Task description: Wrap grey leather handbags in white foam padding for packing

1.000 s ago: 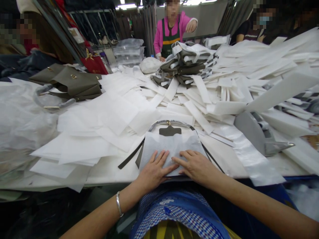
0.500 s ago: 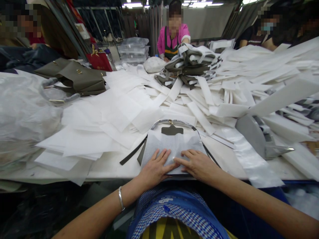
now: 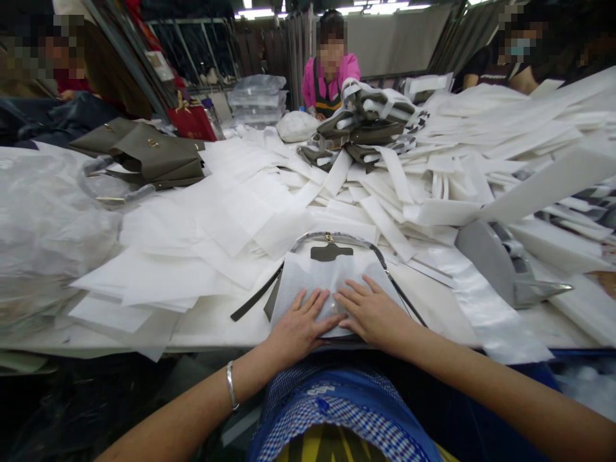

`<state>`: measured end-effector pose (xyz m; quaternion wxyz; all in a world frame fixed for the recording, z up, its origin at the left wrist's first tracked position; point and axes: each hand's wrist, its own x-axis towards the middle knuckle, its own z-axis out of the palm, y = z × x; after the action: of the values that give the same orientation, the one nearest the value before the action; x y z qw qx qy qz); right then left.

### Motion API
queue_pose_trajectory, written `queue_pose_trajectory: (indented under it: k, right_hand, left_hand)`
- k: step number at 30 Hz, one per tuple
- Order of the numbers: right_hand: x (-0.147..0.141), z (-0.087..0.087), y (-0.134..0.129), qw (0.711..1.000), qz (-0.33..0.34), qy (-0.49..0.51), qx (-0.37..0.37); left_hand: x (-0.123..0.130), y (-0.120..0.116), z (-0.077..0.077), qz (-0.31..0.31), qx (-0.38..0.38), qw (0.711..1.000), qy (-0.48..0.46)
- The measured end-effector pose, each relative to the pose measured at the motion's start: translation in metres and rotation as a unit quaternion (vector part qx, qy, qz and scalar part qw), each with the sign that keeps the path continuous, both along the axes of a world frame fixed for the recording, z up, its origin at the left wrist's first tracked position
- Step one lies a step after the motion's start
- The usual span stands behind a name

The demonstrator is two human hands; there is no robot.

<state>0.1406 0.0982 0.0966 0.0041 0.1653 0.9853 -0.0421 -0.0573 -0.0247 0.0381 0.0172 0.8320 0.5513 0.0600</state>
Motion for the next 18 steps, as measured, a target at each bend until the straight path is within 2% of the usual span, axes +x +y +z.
queue_pose_trajectory:
  k: [3, 5, 8, 10, 14, 18]
  right_hand:
    - [0.000, 0.000, 0.001, 1.000, -0.007, -0.003, -0.004]
    - [0.000, -0.003, 0.007, 1.000, 0.012, 0.018, 0.009]
    - [-0.002, -0.016, 0.019, 0.996, 0.083, 0.044, -0.002]
    - [0.001, -0.029, 0.024, 0.994, 0.100, 0.041, -0.029]
    - [0.009, -0.046, 0.024, 0.994, 0.075, 0.039, -0.063]
    - [0.009, -0.046, 0.019, 0.996, 0.055, 0.037, -0.062]
  left_hand:
    - [0.000, 0.001, -0.001, 0.002, -0.005, 1.000, -0.007]
    - [0.000, 0.001, -0.001, 0.003, -0.004, 1.000, -0.011]
    - [0.000, 0.001, -0.002, 0.002, -0.008, 1.000, -0.022]
    - [-0.002, 0.001, -0.002, -0.004, -0.016, 0.999, -0.033]
    - [-0.009, 0.000, -0.001, -0.006, -0.027, 0.997, -0.076]
    - [-0.012, -0.002, -0.003, -0.002, -0.018, 0.995, -0.099]
